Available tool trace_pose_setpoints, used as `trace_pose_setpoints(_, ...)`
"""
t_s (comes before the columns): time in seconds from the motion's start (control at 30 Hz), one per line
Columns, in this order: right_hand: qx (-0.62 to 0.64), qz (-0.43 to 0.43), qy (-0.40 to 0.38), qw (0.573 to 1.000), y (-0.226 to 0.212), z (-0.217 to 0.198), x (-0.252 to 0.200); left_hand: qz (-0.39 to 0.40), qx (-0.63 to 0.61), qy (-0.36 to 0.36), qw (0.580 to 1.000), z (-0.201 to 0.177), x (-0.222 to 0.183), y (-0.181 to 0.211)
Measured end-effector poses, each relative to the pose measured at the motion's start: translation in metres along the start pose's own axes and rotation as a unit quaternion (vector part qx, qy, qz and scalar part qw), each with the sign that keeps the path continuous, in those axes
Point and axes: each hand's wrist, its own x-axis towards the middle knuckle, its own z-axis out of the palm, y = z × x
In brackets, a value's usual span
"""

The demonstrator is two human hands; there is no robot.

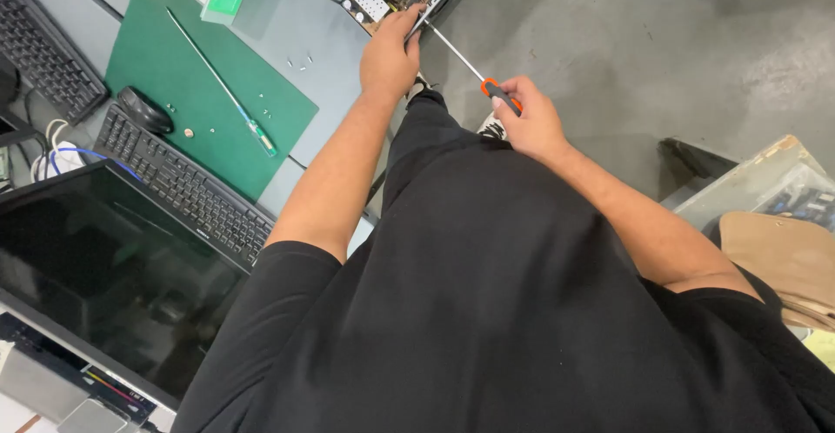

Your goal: Removing screws from a power supply unit casing and inspecting internal components.

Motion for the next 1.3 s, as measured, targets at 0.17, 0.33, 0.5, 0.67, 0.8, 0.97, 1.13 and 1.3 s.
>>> trace_pose_setpoints(0.17, 0.211, 0.127, -0.071, 0.967, -0.003, 0.003, 0.003, 0.000, -0.002, 0.005, 1.000, -0.001, 0.001, 0.001)
trace_pose_setpoints(0.33, 0.229, 0.122, -0.088, 0.962, 0.007, 0.006, 0.010, 0.009, -0.008, 0.014, 1.000, 0.002, 0.003, -0.004)
trace_pose_setpoints(0.5, 0.020, 0.063, 0.015, 0.998, 0.002, 0.003, 0.011, 0.000, -0.006, -0.002, 1.000, -0.003, 0.002, 0.001)
trace_pose_setpoints(0.67, 0.112, 0.128, -0.002, 0.985, 0.001, 0.002, 0.012, 0.008, -0.008, 0.003, 1.000, -0.002, 0.003, 0.001)
trace_pose_setpoints(0.8, 0.194, 0.177, -0.045, 0.964, 0.000, 0.003, 0.018, 0.021, -0.001, 0.008, 1.000, 0.003, 0.003, -0.005)
trace_pose_setpoints(0.97, 0.261, 0.164, -0.041, 0.950, 0.002, 0.005, 0.020, 0.012, -0.008, 0.016, 1.000, 0.002, 0.003, -0.003)
trace_pose_setpoints(1.13, 0.231, 0.154, -0.029, 0.960, 0.008, 0.005, 0.025, 0.005, -0.008, 0.014, 1.000, 0.000, 0.003, -0.002)
trace_pose_setpoints(1.3, 0.336, 0.210, -0.041, 0.917, 0.004, 0.007, 0.027, 0.002, -0.001, 0.009, 1.000, 0.000, 0.002, -0.002)
